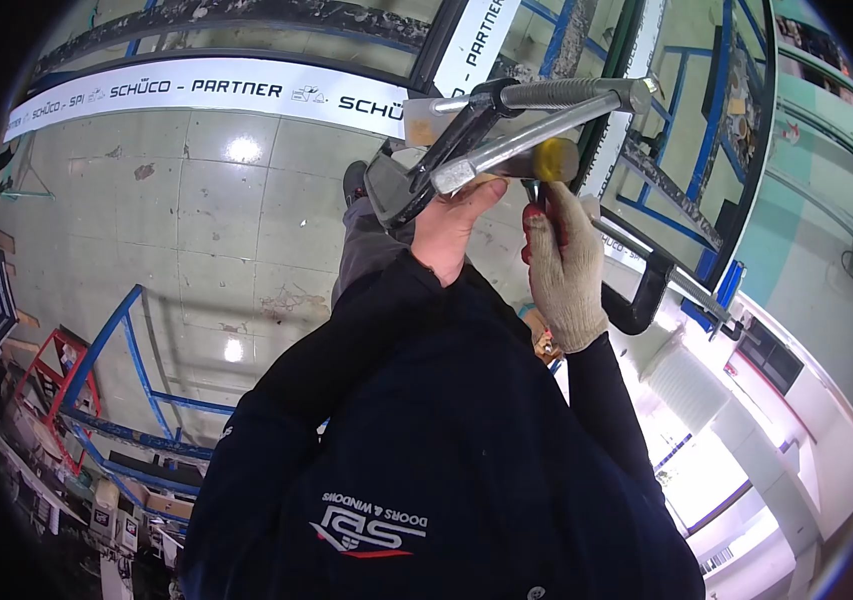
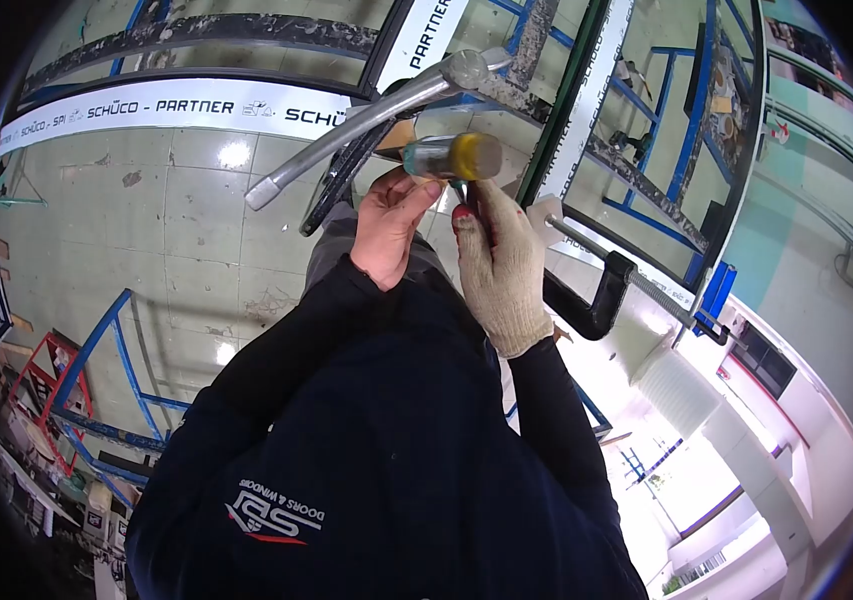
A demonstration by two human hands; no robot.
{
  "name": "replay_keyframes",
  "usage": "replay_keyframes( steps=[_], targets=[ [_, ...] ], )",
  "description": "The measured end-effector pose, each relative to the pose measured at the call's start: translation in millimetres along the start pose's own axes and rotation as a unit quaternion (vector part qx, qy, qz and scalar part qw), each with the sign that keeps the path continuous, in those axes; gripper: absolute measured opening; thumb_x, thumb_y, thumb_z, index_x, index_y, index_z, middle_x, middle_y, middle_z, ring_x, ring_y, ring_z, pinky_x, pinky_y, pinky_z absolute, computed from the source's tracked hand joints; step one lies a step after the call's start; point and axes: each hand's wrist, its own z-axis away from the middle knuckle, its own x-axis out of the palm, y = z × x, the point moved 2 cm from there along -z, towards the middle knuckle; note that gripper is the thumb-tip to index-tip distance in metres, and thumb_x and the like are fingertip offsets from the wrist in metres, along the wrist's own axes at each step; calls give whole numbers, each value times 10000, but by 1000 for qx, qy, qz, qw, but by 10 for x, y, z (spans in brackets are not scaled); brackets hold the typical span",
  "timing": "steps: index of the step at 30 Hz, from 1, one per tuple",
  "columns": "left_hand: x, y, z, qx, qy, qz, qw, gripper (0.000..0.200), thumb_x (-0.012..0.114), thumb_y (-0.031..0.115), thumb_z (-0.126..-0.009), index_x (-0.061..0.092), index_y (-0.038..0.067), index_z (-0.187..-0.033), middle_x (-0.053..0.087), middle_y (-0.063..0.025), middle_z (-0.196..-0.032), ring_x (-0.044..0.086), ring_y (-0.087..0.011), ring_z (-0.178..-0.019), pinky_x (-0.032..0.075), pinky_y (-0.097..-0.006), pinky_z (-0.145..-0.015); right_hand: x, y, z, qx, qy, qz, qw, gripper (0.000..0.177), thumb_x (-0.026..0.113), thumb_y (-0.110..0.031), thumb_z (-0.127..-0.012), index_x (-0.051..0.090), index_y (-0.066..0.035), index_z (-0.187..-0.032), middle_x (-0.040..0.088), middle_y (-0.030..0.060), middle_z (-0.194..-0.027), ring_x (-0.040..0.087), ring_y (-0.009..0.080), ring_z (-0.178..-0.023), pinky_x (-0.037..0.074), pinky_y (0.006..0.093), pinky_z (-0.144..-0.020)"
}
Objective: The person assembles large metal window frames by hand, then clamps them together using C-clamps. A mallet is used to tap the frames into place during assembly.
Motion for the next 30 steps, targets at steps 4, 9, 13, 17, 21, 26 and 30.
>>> replay_keyframes(
  steps=[4,9,13,17,21,26,30],
  targets=[
    [7,44,-8,-11,7,-9,1000,359,704,17,-927,583,-52,-1258,669,-89,-1206,634,-146,-1099,477,-293,-1020,-2,-78,-20,-35,-14,70,997,390,615,-79,-960,580,-36,-1347,647,157,-955,644,280,-816,517,364,-717],
    [-18,79,-22,-9,0,-24,1000,322,697,14,-927,605,-55,-1227,682,-95,-1167,640,-145,-1078,489,-293,-1001,0,-113,-2,-89,22,103,990,383,636,-87,-947,612,-63,-1329,637,144,-922,640,280,-800,517,371,-711],
    [-10,70,-19,-1,6,-38,999,317,694,7,-923,613,-50,-1224,685,-94,-1161,644,-144,-1065,491,-294,-995,-2,-146,-30,-71,12,132,989,381,647,-98,-942,623,-66,-1321,643,143,-917,644,270,-803,520,362,-713],
    [-31,53,-33,9,20,-50,998,325,692,8,-921,611,-45,-1231,686,-92,-1162,647,-144,-1062,494,-294,-992,25,-125,1,-97,40,119,987,386,654,-104,-938,627,-71,-1322,645,143,-896,644,272,-798,522,361,-709],
    [-64,47,-44,-22,5,-51,998,376,720,105,-918,614,-7,-1261,669,-67,-1201,610,-145,-1112,445,-306,-1028,19,-122,-19,-97,39,116,988,394,652,-101,-937,625,-74,-1330,647,140,-893,640,274,-787,520,361,-699],
    [-107,7,-42,-41,-21,-67,997,457,773,289,-909,646,70,-1291,642,-19,-1260,536,-145,-1199,345,-324,-1095,-2,-141,-23,-81,20,124,989,395,648,-93,-934,627,-75,-1328,650,147,-904,631,282,-779,514,367,-701],
    [-35,51,-35,-10,33,-32,999,344,700,15,-916,601,-49,-1239,685,-83,-1161,644,-131,-1050,506,-272,-952,-86,-177,41,-84,43,95,991,356,651,-93,-930,641,-65,-1285,646,156,-902,622,297,-768,509,374,-704]
  ],
)
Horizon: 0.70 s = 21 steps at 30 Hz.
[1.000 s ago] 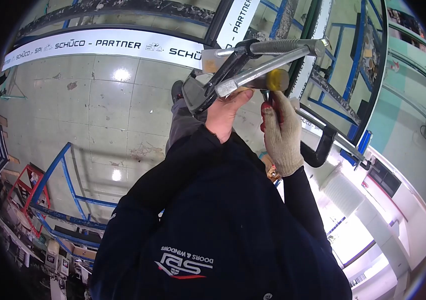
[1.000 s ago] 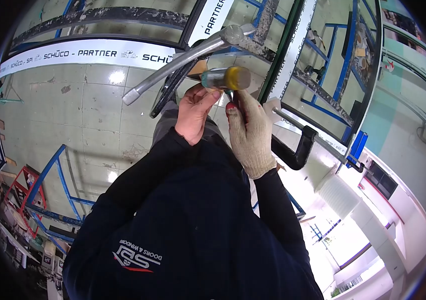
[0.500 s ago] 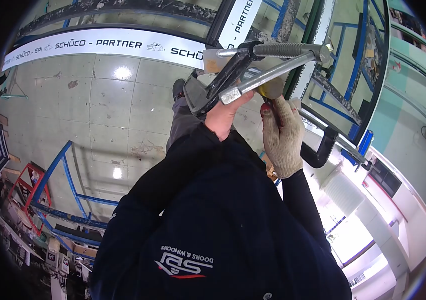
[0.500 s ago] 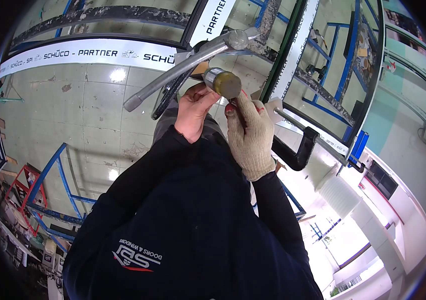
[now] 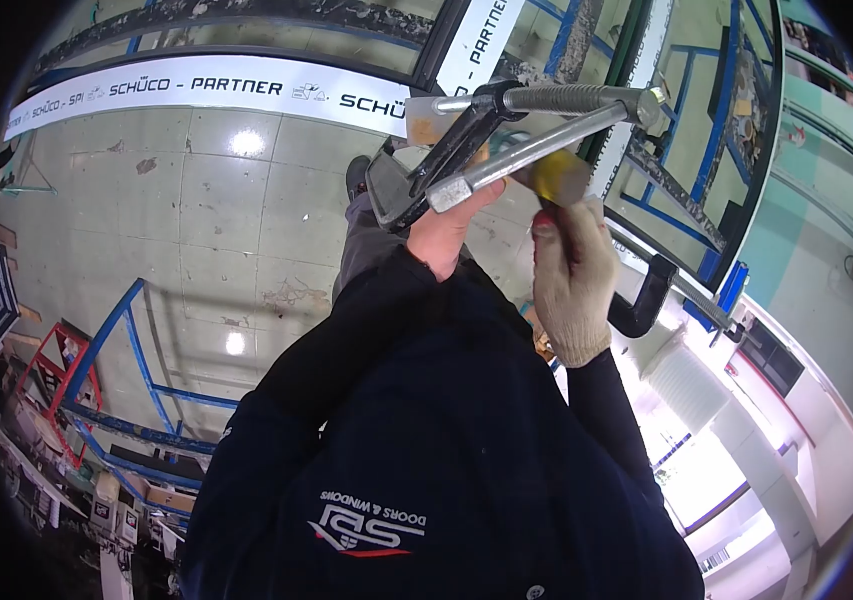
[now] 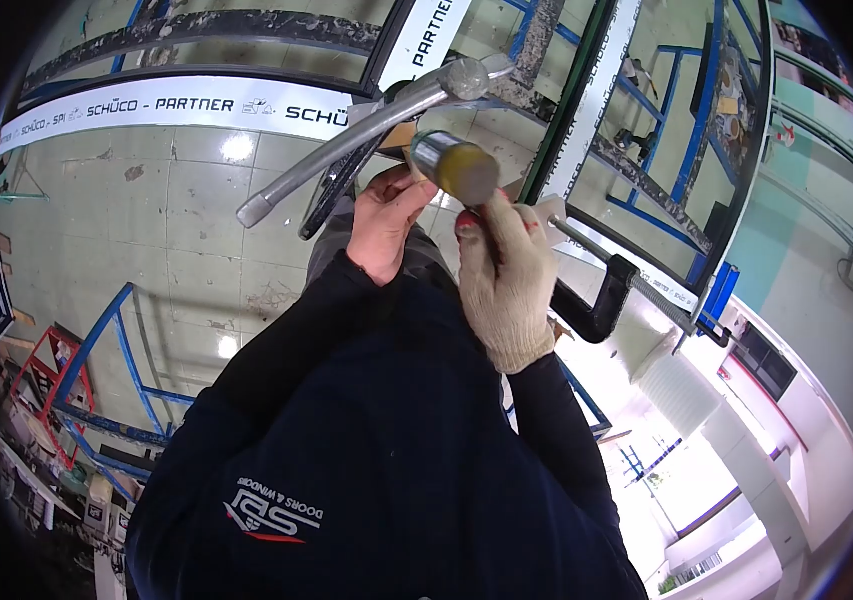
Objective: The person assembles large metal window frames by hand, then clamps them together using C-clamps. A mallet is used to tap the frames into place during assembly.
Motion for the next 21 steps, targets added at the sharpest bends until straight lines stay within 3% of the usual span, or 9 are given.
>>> replay_keyframes(
  steps=[4,5,8,11,16,17,18,19,21],
  targets=[
    [-43,-22,-6,-10,-8,12,1000,395,713,15,-910,568,-49,-1271,670,-92,-1185,639,-137,-1062,505,-273,-956,68,57,9,-81,56,23,995,323,656,-95,-927,648,-56,-1248,650,157,-909,628,319,-774,511,381,-706],
    [-35,-21,-22,-10,-20,20,1000,408,716,16,-908,559,-48,-1279,665,-94,-1192,637,-138,-1062,504,-274,-958,114,11,-75,-30,0,52,998,333,647,-82,-926,644,-59,-1259,653,158,-912,635,325,-781,512,385,-700],
    [-42,-46,-30,-17,7,0,1000,435,721,24,-906,539,-48,-1295,656,-96,-1208,637,-140,-1053,498,-271,-968,106,110,-94,-14,11,-11,1000,353,630,-65,-942,603,-18,-1291,650,148,-902,644,237,-774,515,340,-684],
    [-60,-66,-9,-12,-37,-46,998,419,714,17,-901,543,-52,-1277,657,-89,-1204,636,-156,-1084,491,-283,-1001,56,177,-32,151,-28,-127,980,389,662,-91,-939,570,31,-1297,645,103,-907,614,151,-798,514,296,-707],
    [58,-149,336,4,-97,-32,995,479,767,-27,-843,481,-27,-1227,643,-112,-1208,629,-178,-1109,524,-329,-979,170,269,2,123,36,-150,980,454,704,-165,-939,540,84,-1282,643,73,-966,547,94,-830,504,267,-716],
    [41,-168,306,7,-110,-27,994,562,769,-19,-844,427,-21,-1289,641,-114,-1206,624,-189,-1114,524,-328,-969,201,300,-18,113,47,-172,977,449,698,-168,-946,541,83,-1283,644,78,-972,549,93,-832,504,265,-714],
    [5,-180,256,19,-80,-36,996,555,770,-18,-844,434,-25,-1285,641,-115,-1206,623,-187,-1114,524,-325,-966,214,284,-35,102,58,-194,974,444,693,-171,-953,541,83,-1284,644,83,-979,550,93,-833,503,262,-713],
    [-37,-188,198,32,-49,-44,997,548,770,-17,-843,441,-29,-1281,640,-115,-1205,622,-186,-1114,524,-322,-963,164,252,2,186,23,-208,960,413,665,-165,-974,549,79,-1287,667,98,-995,590,110,-855,516,280,-738],
    [-82,-128,123,55,-11,-57,997,481,765,-27,-841,499,-29,-1242,642,-96,-1191,619,-161,-1102,510,-302,-960,107,144,-20,206,-4,-192,959,381,647,-163,-984,568,72,-1273,681,121,-995,613,130,-856,521,295,-756]
  ],
)
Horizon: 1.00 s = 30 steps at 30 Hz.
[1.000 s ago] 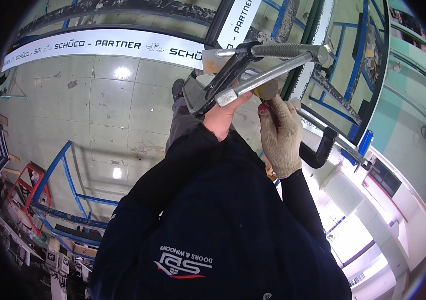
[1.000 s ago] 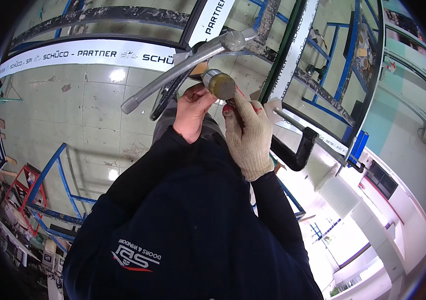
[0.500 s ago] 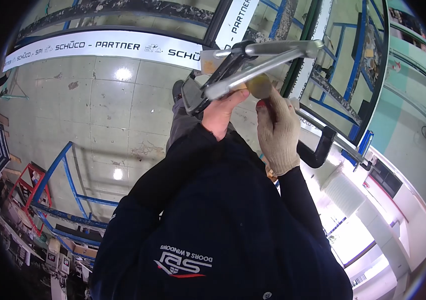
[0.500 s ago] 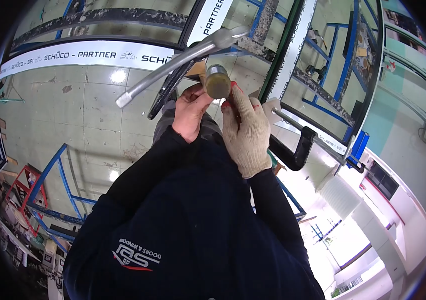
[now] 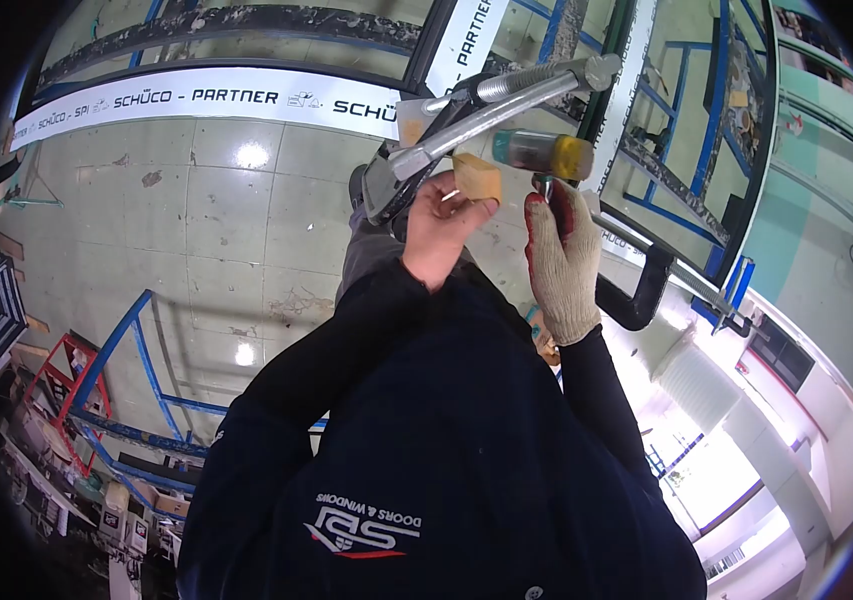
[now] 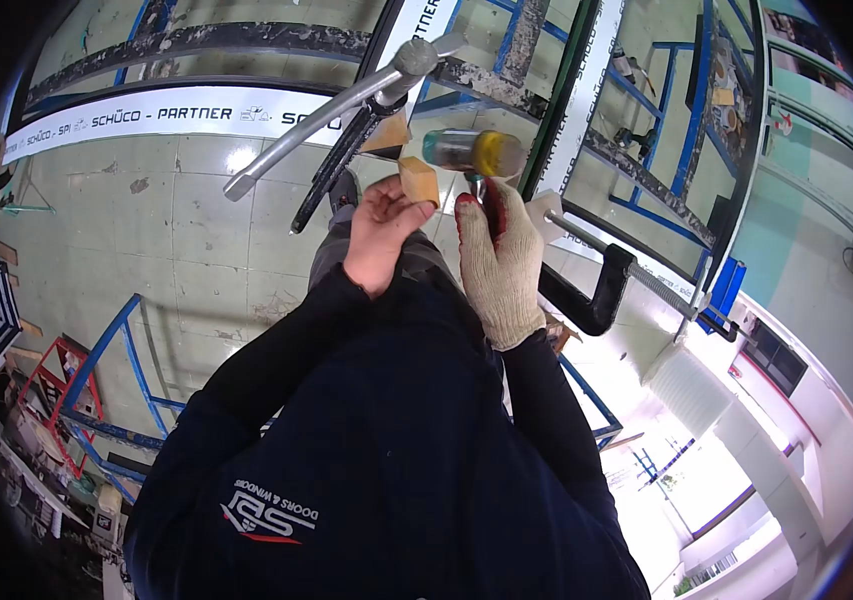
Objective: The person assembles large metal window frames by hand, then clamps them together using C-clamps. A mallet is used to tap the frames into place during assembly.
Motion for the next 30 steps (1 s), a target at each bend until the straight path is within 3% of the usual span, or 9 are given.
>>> replay_keyframes(
  steps=[3,4,7,10,12,16,22,25,30],
  targets=[
    [-28,100,-68,-3,-19,15,1000,420,758,-45,-835,556,-8,-1202,645,-68,-1189,613,-130,-1099,491,-288,-965,7,83,1,-33,-13,38,999,361,635,-172,-992,589,66,-1259,694,154,-987,636,151,-854,523,306,-771],
    [-17,131,-70,3,-22,20,1000,351,757,-41,-836,596,32,-1139,639,-18,-1114,599,-99,-1040,476,-274,-935,18,113,2,-56,-17,52,997,359,634,-177,-993,594,65,-1256,696,164,-983,643,157,-853,523,308,-773],
    [-138,12,-132,16,-4,16,1000,299,756,-17,-849,605,57,-1096,613,14,-1030,579,-92,-976,470,-272,-892,39,90,26,-46,-15,42,998,363,637,-179,-992,598,62,-1260,693,187,-1010,671,179,-879,529,312,-779],
    [-150,27,-165,-7,-1,42,999,243,763,23,-860,611,79,-1041,578,33,-968,558,-88,-927,461,-272,-867,21,81,23,-106,-26,103,989,421,619,-196,-1013,550,50,-1347,630,46,-922,537,64,-726,457,241,-629],
    [-150,55,-182,-15,-13,40,999,247,767,46,-865,624,79,-1063,599,22,-1001,571,-95,-953,461,-281,-891,13,-2,58,-109,-27,95,989,391,625,-161,-992,569,48,-1318,673,156,-1044,647,187,-897,514,322,-772],
    [-80,122,-131,-35,-26,24,999,435,701,62,-931,504,-60,-1299,643,-98,-1206,618,-148,-1104,475,-281,-995,39,-51,54,-185,-18,130,974,390,637,-107,-958,581,2,-1329,695,199,-1050,697,288,-929,543,378,-809],
    [1,100,-119,-39,-9,43,998,418,727,68,-920,513,-51,-1259,643,-108,-1200,626,-158,-1106,489,-287,-983,78,-175,61,-230,-4,208,951,429,653,-67,-913,604,-80,-1339,662,150,-900,656,307,-800,518,387,-696],
    [-1,130,-101,-64,8,37,997,404,734,75,-917,519,-47,-1237,641,-100,-1184,624,-155,-1097,490,-286,-978,97,-180,74,-217,-18,220,951,424,655,-70,-911,608,-74,-1333,655,146,-890,655,302,-799,518,382,-697],
    [-17,64,-138,-9,-5,14,1000,366,745,80,-906,551,-27,-1198,641,-61,-1130,612,-128,-1058,483,-269,-946,61,-191,125,-237,13,236,942,385,663,-90,-913,624,-69,-1296,649,139,-889,648,293,-766,522,371,-684]
  ],
)
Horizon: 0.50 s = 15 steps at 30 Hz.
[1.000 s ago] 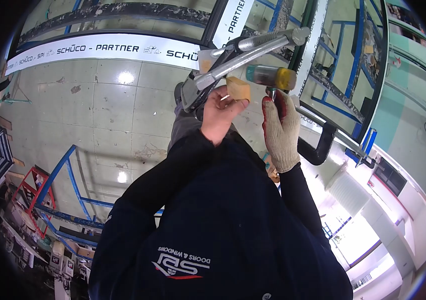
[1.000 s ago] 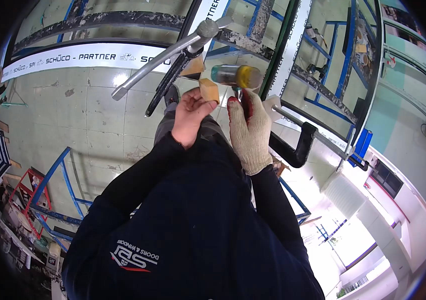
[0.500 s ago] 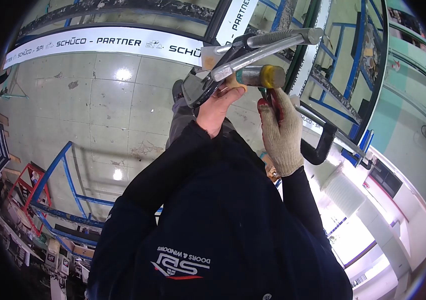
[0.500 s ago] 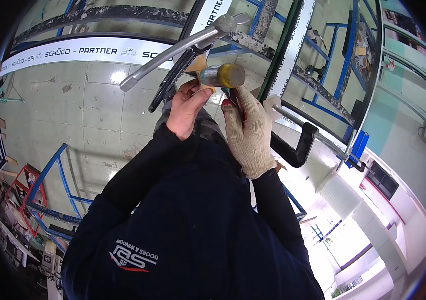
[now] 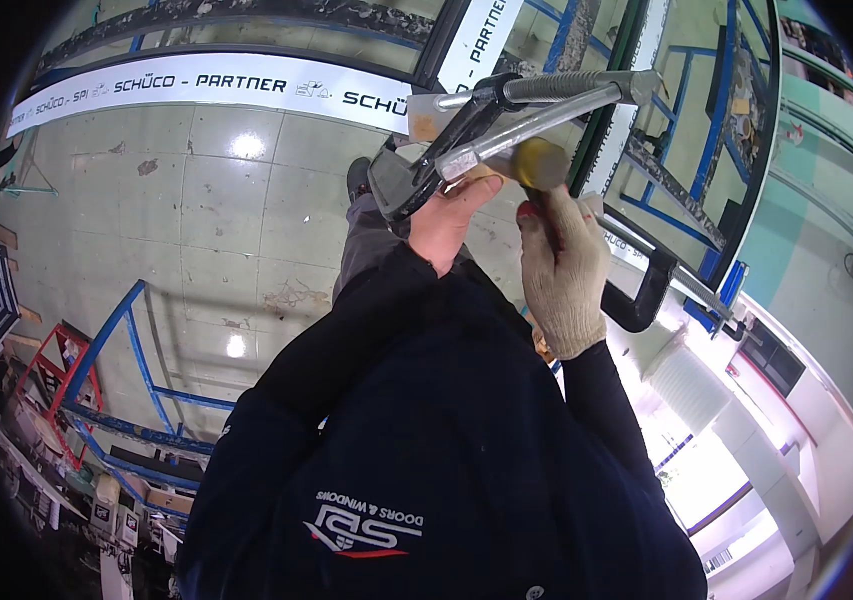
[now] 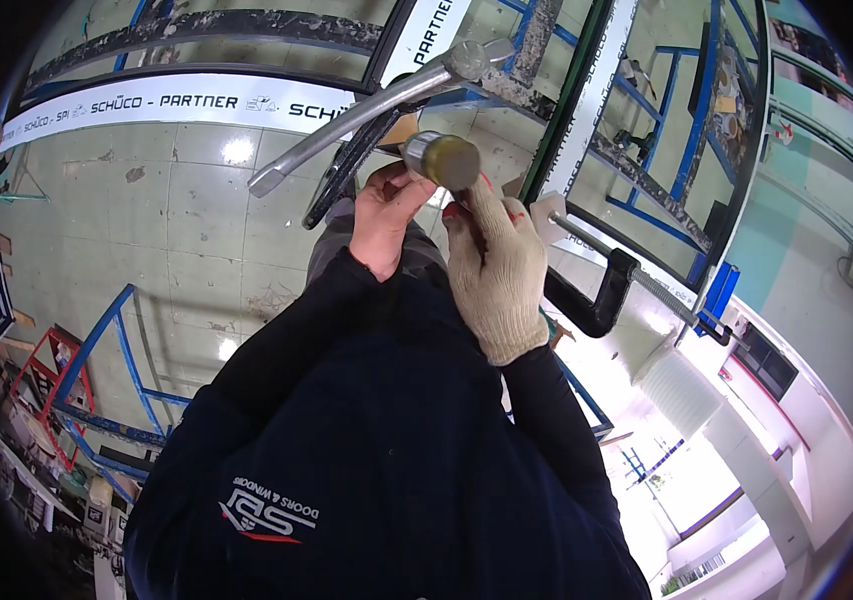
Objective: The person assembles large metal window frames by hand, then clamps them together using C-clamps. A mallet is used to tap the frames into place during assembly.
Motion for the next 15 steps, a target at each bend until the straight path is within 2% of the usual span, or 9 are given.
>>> replay_keyframes(
  steps=[4,7,8,11,12,15],
  targets=[
    [13,19,3,0,12,-5,1000,347,754,80,-898,574,-23,-1176,629,-28,-1077,601,-114,-1029,475,-266,-928,19,-27,89,-10,66,-62,996,367,672,-107,-909,632,-65,-1271,648,143,-892,659,285,-769,532,376,-672],
    [-3,2,-5,-15,-1,21,1000,350,750,81,-900,577,-32,-1182,634,-34,-1100,601,-114,-1031,471,-275,-941,172,110,5,-12,3,14,1000,373,666,-94,-912,625,-55,-1280,655,159,-898,672,291,-789,537,369,-678],
    [-5,6,-24,-4,14,-18,1000,327,726,61,-908,578,-33,-1184,645,-44,-1117,607,-119,-1044,481,-282,-938,130,57,-36,-3,2,-4,1000,348,655,-73,-912,620,-40,-1257,667,173,-914,681,308,-800,534,358,-671],
    [-47,-33,-34,3,-12,4,1000,332,708,53,-911,571,-41,-1198,649,-52,-1107,617,-133,-1082,494,-275,-943,122,182,-11,93,-15,-98,991,298,658,-73,-921,617,-17,-1211,671,156,-910,674,275,-770,531,346,-680],
    [-73,-40,-25,-17,-49,-12,999,411,724,8,-876,515,-34,-1228,644,-58,-1086,622,-159,-1121,506,-293,-963,99,136,16,153,16,-194,969,337,736,-152,-892,613,8,-1161,663,131,-893,656,231,-761,533,351,-713],
    [-18,-99,247,-18,-100,16,995,532,789,-33,-804,478,26,-1232,657,-76,-1139,646,-144,-1029,516,-332,-952,20,191,86,177,-6,-121,977,492,822,-257,-829,606,45,-1152,663,128,-902,641,204,-775,535,352,-748]
  ],
)
